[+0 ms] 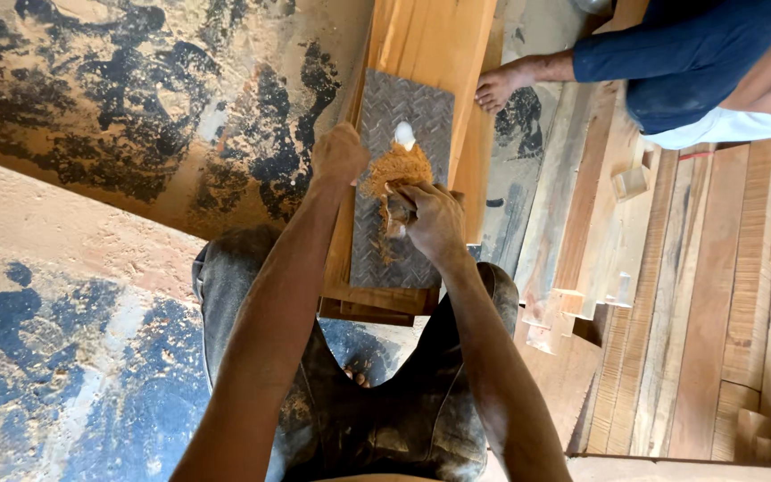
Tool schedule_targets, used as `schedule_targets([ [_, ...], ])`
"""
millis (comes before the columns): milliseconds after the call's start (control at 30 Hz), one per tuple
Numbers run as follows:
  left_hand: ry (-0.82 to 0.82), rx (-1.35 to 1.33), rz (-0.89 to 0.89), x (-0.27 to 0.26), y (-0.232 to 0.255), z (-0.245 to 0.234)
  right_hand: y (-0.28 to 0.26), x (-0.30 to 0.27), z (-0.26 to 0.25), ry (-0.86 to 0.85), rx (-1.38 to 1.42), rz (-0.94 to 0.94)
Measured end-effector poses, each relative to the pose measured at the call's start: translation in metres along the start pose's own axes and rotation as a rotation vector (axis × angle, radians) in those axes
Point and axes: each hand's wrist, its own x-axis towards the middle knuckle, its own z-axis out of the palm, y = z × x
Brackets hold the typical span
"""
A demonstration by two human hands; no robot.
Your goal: The person sands a wooden door using a sanding block and sandpaper, applying wood filler to surface imperfections and then sanding the area smooth.
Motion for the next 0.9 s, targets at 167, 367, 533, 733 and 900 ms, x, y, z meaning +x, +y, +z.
schedule_targets([
  [167,0.006,0.0,-0.014,0.012,-0.008,0.008,0.01,-0.011,0.004,-0.122,0.021,-0.007],
  [367,-0.002,0.111,0.067,0.031,-0.025,0.018,0.002,-0.035,-0.012,0.033,0.069,-0.106],
  [533,-0.022,-0.029,-0.028,0.013,-0.012,0.006,-0.013,-0.059,-0.008,0.02,0.036,0.037],
  [733,-0.028,-0.074,-0.037,0.008,-0.008,0.001,-0.04,-0.109,0.007,-0.046,-0.143,-0.014],
  [900,0.038,0.193,0.169,-0.007,-0.002,-0.007,-0.017,-0.113,-0.033,-0.183,0.091,0.01],
])
